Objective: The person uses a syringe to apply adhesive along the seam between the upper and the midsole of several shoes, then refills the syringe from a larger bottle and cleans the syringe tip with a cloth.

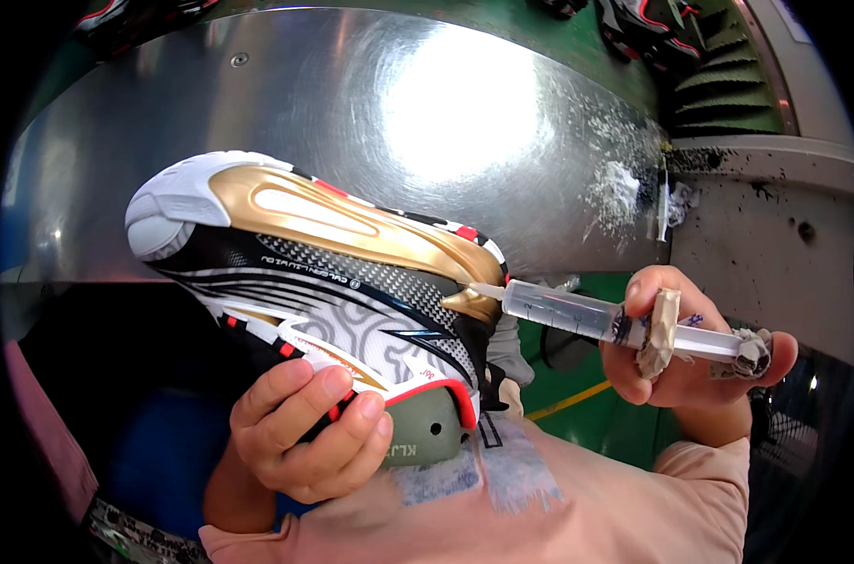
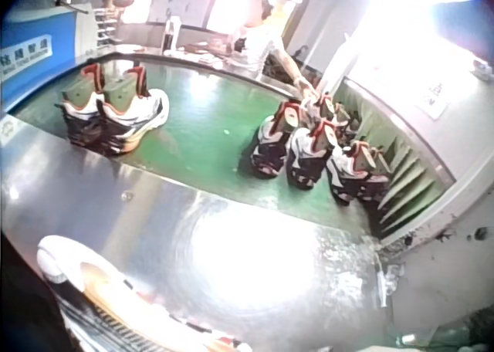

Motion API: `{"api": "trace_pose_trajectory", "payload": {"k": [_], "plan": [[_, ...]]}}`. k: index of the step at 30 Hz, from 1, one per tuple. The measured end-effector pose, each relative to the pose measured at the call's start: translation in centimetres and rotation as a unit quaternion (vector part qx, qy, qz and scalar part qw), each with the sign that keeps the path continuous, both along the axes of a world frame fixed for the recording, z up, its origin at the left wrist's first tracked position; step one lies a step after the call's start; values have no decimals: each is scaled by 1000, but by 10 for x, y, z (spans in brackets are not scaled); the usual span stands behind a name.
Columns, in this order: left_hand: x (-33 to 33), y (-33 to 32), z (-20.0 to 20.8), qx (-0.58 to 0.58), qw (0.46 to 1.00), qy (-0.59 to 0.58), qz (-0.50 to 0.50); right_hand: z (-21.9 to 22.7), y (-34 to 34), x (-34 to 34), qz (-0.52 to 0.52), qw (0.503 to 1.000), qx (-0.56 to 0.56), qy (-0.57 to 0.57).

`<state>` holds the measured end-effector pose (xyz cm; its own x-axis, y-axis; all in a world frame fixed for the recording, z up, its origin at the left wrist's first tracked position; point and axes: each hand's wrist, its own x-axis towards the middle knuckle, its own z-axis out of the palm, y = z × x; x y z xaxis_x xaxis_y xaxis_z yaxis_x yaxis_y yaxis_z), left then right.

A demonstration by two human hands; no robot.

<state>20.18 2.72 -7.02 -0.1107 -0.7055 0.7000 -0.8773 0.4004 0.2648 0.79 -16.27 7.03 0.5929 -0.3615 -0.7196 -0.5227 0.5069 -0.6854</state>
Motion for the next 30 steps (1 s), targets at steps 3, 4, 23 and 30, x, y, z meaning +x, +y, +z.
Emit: {"api": "trace_pose_trajectory", "payload": {"k": [3,4,23,30], "plan": [[18,6,-11,-3,1000,-6,-8,6,7,27,12,998,-17,61],[24,7,-14,-6,1000,-10,-9,7,8,37,16,997,-22,79],[-22,-62,6,-51,993,23,-99,65,-11,42,-55,964,-55,256],[-35,-68,14,-52,993,51,-88,68,-7,47,-46,966,-89,239]]}}
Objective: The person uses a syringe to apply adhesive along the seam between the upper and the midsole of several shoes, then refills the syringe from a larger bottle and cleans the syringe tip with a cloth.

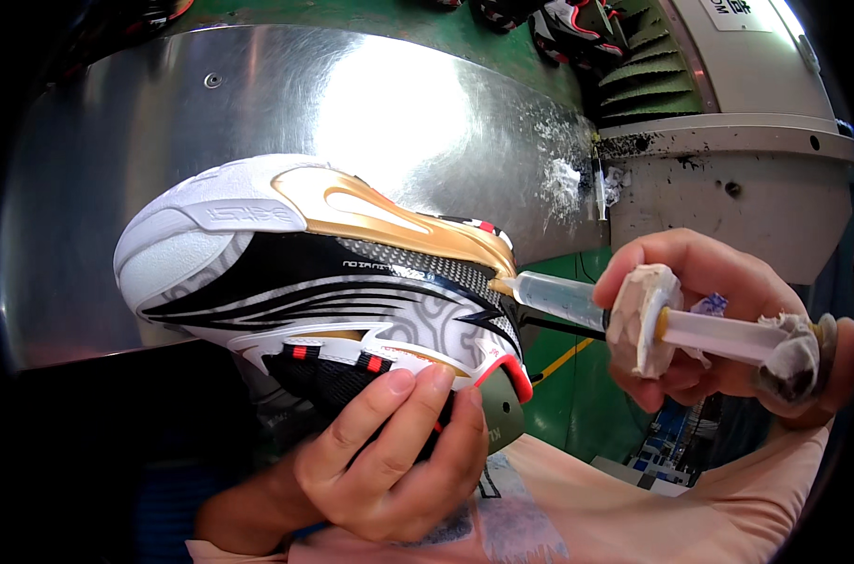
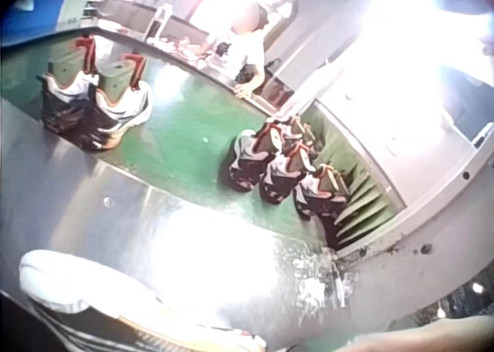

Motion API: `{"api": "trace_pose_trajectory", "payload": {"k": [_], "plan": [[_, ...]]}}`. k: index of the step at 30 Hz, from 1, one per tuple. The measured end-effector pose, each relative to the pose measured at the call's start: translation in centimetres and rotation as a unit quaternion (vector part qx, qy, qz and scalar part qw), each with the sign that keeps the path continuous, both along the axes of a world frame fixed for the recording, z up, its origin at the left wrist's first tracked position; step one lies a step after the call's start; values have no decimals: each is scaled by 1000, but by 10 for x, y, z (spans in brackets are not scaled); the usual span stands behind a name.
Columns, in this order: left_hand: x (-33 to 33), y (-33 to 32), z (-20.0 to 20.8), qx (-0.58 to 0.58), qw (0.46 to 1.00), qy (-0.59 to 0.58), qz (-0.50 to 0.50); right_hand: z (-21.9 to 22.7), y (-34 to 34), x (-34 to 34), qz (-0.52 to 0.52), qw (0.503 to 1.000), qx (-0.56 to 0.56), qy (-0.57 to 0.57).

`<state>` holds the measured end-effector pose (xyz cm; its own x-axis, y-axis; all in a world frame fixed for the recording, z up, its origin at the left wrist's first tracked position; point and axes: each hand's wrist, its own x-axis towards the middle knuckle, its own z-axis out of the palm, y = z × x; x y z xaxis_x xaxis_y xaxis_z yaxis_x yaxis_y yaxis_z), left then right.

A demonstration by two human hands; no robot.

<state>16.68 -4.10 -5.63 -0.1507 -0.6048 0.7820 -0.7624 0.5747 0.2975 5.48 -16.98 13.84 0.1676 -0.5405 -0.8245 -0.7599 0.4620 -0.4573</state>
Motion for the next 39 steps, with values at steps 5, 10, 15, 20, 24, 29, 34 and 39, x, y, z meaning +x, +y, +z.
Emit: {"api": "trace_pose_trajectory", "payload": {"k": [5,10,15,20,24,29,34,39], "plan": [[-3,1,1,9,1000,7,-18,3,1,5,-39,999,14,-17],[1,0,13,32,999,-10,-15,4,9,4,-66,997,17,-46],[7,3,21,66,997,-36,-2,-4,12,-11,-61,995,0,-78],[27,8,27,106,993,-40,-31,-26,14,-37,-30,986,-18,-164],[41,17,31,168,983,-70,-16,-59,11,-68,8,953,19,-301],[59,26,42,210,974,-88,11,-99,21,-77,-65,883,72,-459],[77,17,54,240,967,-72,36,-111,35,-66,-154,855,101,-485],[87,7,75,222,971,-79,36,-126,50,-79,-137,830,124,-527]]}}
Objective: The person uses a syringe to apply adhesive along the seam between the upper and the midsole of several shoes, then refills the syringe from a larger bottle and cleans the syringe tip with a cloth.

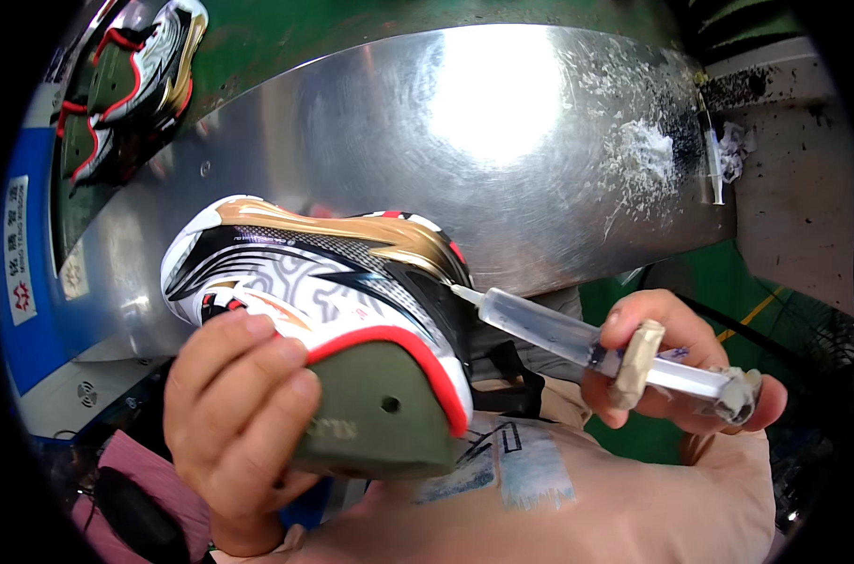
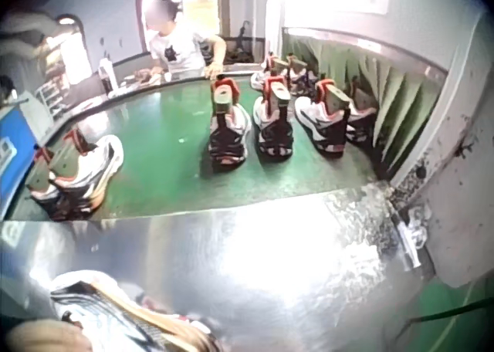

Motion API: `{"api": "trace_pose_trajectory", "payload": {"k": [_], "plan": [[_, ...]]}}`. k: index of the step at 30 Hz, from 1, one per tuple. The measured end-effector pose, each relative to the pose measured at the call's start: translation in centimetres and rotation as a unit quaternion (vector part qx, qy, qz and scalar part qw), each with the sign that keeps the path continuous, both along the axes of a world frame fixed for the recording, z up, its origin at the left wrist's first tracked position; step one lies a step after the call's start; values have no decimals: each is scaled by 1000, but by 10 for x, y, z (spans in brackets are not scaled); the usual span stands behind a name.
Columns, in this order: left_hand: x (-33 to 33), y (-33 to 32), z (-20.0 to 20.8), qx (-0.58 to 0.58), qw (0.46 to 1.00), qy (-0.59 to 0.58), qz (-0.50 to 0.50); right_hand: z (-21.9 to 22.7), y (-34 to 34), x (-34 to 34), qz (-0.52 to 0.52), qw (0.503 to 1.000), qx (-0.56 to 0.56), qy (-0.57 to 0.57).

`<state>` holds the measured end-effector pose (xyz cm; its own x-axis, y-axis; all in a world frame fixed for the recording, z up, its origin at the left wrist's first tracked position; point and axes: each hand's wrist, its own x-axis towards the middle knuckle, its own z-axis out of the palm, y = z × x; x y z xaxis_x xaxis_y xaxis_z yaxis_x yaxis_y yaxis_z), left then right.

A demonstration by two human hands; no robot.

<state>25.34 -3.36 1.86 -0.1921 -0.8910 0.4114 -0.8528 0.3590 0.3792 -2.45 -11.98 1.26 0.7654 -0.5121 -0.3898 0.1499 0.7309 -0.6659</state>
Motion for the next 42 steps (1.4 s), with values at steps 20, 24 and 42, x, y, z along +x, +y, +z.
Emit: {"api": "trace_pose_trajectory", "payload": {"k": [20,24,42], "plan": [[-12,-55,39,147,974,-24,173,-45,39,37,-148,970,-12,-190],[-24,-60,45,183,959,-24,216,-48,51,34,-148,985,17,-87],[-17,-13,-3,-100,985,-114,-78,-4,-96,93,202,976,63,-51]]}}
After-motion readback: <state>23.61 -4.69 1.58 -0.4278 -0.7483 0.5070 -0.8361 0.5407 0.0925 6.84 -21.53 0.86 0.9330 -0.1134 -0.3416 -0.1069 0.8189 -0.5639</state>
